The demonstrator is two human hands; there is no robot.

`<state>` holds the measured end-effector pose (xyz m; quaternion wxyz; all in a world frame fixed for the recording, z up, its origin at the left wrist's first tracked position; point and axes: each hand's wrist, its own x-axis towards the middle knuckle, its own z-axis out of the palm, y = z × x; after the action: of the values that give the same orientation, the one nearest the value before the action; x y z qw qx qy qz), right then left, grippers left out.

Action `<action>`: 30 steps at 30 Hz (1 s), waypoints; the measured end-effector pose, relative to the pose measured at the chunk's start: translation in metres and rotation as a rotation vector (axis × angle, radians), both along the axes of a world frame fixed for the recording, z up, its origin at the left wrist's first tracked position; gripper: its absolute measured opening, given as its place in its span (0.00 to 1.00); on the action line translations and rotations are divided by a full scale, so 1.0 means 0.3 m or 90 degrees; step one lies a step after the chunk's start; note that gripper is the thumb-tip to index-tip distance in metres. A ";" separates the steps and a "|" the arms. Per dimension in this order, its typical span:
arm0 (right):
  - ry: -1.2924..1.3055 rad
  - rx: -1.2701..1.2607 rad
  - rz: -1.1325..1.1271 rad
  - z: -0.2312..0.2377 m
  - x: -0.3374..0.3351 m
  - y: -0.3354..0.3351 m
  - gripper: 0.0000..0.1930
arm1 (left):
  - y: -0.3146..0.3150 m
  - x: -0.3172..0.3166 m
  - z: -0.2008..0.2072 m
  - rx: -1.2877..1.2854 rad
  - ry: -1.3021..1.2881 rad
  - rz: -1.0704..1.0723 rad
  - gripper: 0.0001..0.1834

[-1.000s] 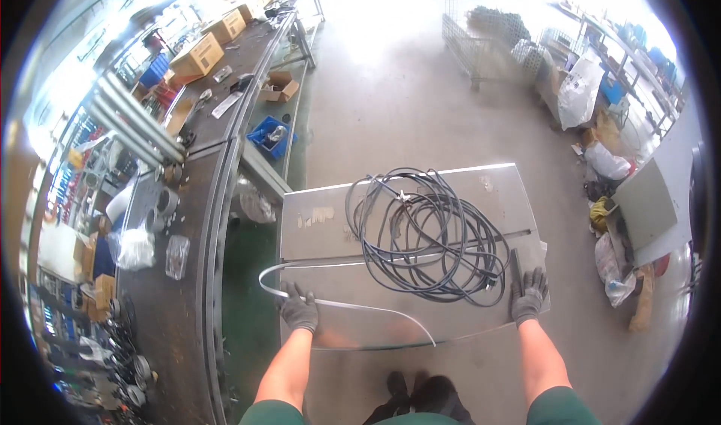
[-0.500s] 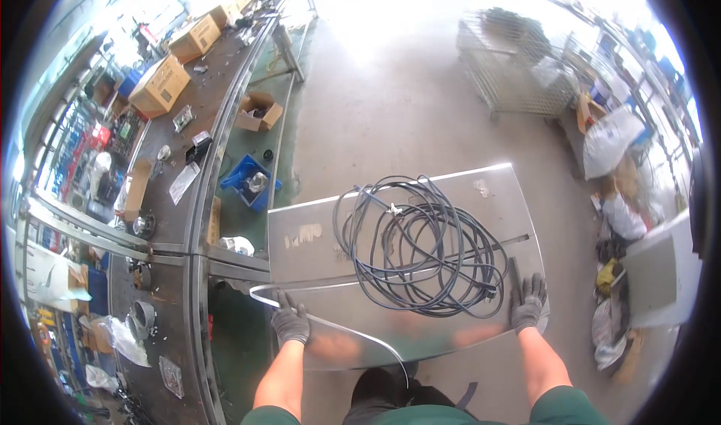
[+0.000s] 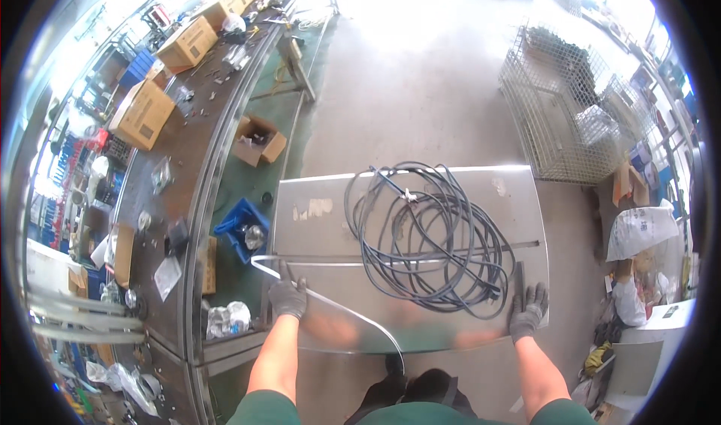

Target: The person unwinds a black power cable from a metal base, moves the base through a warehouse environment to an assembly line, and then pulls the cable and a white tube through a hole in the metal surface.

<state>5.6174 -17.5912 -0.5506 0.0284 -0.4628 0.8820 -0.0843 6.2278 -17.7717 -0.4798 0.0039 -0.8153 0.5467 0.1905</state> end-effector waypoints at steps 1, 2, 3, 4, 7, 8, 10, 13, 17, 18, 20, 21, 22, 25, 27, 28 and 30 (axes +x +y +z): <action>-0.018 -0.040 0.005 -0.008 0.001 -0.128 0.30 | -0.120 -0.008 0.005 -0.029 0.004 -0.001 0.44; -0.033 -0.080 0.008 -0.014 -0.014 -0.246 0.30 | -0.233 -0.016 -0.003 -0.058 0.011 -0.004 0.42; -0.081 -0.136 0.010 -0.039 -0.049 -0.355 0.31 | -0.329 -0.023 -0.046 -0.114 -0.143 -0.064 0.43; -0.083 -0.147 0.011 -0.046 -0.069 -0.484 0.31 | -0.424 -0.019 -0.105 -0.124 -0.146 -0.063 0.43; 0.034 -0.025 0.033 -0.016 -0.097 -0.852 0.30 | -0.644 -0.049 -0.242 -0.188 -0.175 0.023 0.39; 0.034 -0.028 0.028 -0.030 -0.123 -0.955 0.30 | -0.771 -0.129 -0.186 -0.169 -0.165 0.072 0.38; 0.033 0.017 0.006 -0.069 -0.169 -1.173 0.31 | -0.832 -0.152 -0.253 -0.204 -0.266 0.036 0.38; 0.034 -0.009 0.046 0.001 -0.224 -1.548 0.31 | -1.115 -0.235 -0.200 -0.147 -0.240 0.091 0.40; -0.006 0.000 0.045 -0.015 -0.358 -2.015 0.32 | -1.559 -0.379 -0.125 -0.236 -0.070 0.166 0.32; -0.096 -0.027 0.019 0.011 -0.359 -2.131 0.32 | -1.620 -0.380 -0.175 -0.259 -0.083 0.160 0.32; -0.104 -0.119 0.018 -0.034 -0.436 -2.320 0.31 | -1.855 -0.456 -0.173 -0.197 -0.132 0.141 0.33; -0.073 -0.022 -0.005 -0.023 -0.459 -2.413 0.31 | -1.980 -0.490 -0.157 -0.162 -0.102 0.167 0.33; -0.037 0.000 0.002 0.003 -0.469 -2.528 0.31 | -2.090 -0.503 -0.151 -0.156 -0.105 0.181 0.33; 0.005 0.011 -0.009 -0.031 -0.543 -2.780 0.29 | -2.438 -0.536 -0.149 -0.172 -0.077 0.121 0.38; 0.038 0.040 -0.011 -0.038 -0.566 -2.938 0.30 | -2.693 -0.550 -0.149 -0.154 -0.015 0.139 0.38; 0.042 0.039 -0.006 -0.048 -0.573 -3.092 0.30 | -2.840 -0.572 -0.155 -0.147 0.019 0.145 0.38; 0.051 0.014 -0.002 -0.043 -0.576 -3.335 0.30 | -3.076 -0.580 -0.165 -0.236 -0.140 0.030 0.34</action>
<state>5.4444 -18.5918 -0.5634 -0.0019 -0.4638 0.8841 -0.0566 6.0538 -18.6944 -0.5293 -0.0908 -0.8308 0.5491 -0.0031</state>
